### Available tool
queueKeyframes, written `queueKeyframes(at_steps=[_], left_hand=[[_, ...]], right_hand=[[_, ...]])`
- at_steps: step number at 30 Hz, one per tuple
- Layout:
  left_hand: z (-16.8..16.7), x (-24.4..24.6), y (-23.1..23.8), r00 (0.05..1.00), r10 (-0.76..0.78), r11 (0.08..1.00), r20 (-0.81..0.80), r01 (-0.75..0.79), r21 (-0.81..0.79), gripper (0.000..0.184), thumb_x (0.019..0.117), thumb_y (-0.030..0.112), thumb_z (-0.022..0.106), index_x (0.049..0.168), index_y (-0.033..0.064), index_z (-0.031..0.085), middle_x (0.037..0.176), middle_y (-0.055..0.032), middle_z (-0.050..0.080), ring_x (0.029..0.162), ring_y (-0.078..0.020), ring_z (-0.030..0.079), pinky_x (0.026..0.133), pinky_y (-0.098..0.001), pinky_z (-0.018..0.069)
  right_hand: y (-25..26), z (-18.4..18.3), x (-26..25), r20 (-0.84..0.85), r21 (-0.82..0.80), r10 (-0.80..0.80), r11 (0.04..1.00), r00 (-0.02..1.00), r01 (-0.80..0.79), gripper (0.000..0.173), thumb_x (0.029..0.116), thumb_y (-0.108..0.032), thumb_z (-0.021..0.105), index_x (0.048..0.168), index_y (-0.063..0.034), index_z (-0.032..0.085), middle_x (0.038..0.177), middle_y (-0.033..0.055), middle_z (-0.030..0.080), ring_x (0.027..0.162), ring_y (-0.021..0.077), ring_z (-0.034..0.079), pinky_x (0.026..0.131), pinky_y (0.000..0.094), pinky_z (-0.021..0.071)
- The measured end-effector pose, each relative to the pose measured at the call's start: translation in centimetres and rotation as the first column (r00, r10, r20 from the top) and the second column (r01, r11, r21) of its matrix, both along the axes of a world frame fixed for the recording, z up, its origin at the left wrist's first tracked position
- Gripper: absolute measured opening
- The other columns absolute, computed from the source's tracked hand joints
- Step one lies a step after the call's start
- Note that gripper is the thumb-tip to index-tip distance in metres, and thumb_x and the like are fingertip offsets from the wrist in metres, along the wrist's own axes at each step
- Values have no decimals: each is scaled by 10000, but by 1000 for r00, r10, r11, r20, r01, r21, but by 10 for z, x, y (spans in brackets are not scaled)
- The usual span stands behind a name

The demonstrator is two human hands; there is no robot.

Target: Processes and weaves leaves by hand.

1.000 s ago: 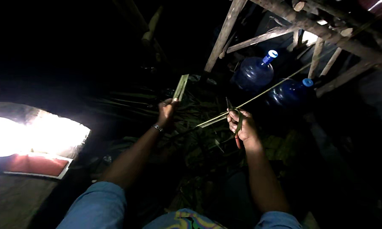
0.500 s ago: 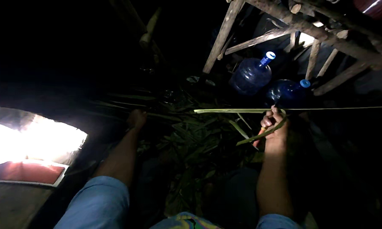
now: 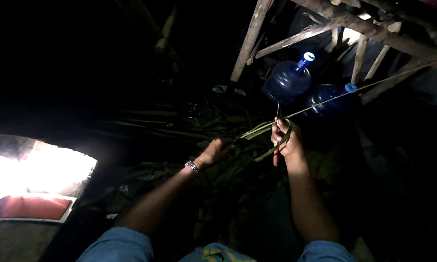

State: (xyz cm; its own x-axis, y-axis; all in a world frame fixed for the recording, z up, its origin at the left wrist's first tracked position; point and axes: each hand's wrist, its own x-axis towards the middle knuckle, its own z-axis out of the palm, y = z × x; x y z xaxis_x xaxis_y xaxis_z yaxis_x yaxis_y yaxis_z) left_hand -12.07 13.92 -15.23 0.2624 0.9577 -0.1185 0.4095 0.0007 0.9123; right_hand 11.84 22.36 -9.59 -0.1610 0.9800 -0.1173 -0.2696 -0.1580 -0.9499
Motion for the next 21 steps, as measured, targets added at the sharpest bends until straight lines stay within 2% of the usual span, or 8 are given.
queueKeyframes(at_steps=[4,6,8,10,13,14,18,21], left_hand=[[-5,5,1,998,63,994,-7,-62,93,351,1089,241,478,1261,-15,647,976,-140,707,823,-182,671,832,-378,557],[-7,6,1,994,109,983,-33,-103,149,367,1092,263,463,1206,-26,658,932,-148,704,829,-211,683,844,-413,561],[-4,7,-2,984,149,978,-96,-132,163,394,1100,293,440,1215,-15,658,920,-157,696,839,-250,682,846,-456,553],[4,9,-5,961,182,970,-206,-141,201,416,1107,310,405,1240,-1,647,924,-192,689,863,-334,683,838,-535,536],[4,10,-9,890,298,907,-344,-152,394,366,1080,279,453,1213,24,680,916,-222,717,841,-421,715,757,-606,546],[4,8,-9,873,318,893,-370,-144,427,353,1070,262,471,1243,43,687,955,-223,726,855,-430,718,757,-615,550],[8,4,-8,869,308,876,-388,-100,472,355,1078,280,464,1246,59,684,957,-205,728,841,-405,721,749,-589,559],[11,4,-9,896,268,892,-355,-92,442,375,1087,300,442,1234,46,675,908,-204,717,833,-394,717,760,-585,553]], right_hand=[[-8,-5,-6,216,47,101,992,971,-114,233,1040,-59,474,1244,-77,586,740,47,620,458,52,459,416,178,402],[-17,-6,-15,290,-2,209,976,934,-218,391,1002,4,502,1383,-83,513,773,67,648,492,46,489,425,170,379],[-25,-11,-24,315,-44,281,958,906,-282,413,994,-6,563,1401,-63,517,793,69,675,506,37,495,435,171,367],[-32,-12,-31,329,-69,324,945,887,-319,453,1017,-54,590,1458,-66,489,792,46,661,511,23,467,453,168,365],[-35,-9,-34,294,-34,288,956,912,-291,394,1017,-46,591,1406,-46,534,776,45,672,513,21,489,459,158,377],[-34,-8,-33,276,-13,267,962,923,-274,392,1012,-32,586,1400,-28,529,772,49,671,501,20,478,452,160,370],[-28,-10,-26,282,47,257,959,924,-280,500,983,-34,601,1455,2,443,794,56,678,486,27,471,457,175,392],[-29,-5,-31,272,82,165,978,948,-193,402,971,39,586,1359,44,479,726,57,663,431,15,436,417,163,369]])
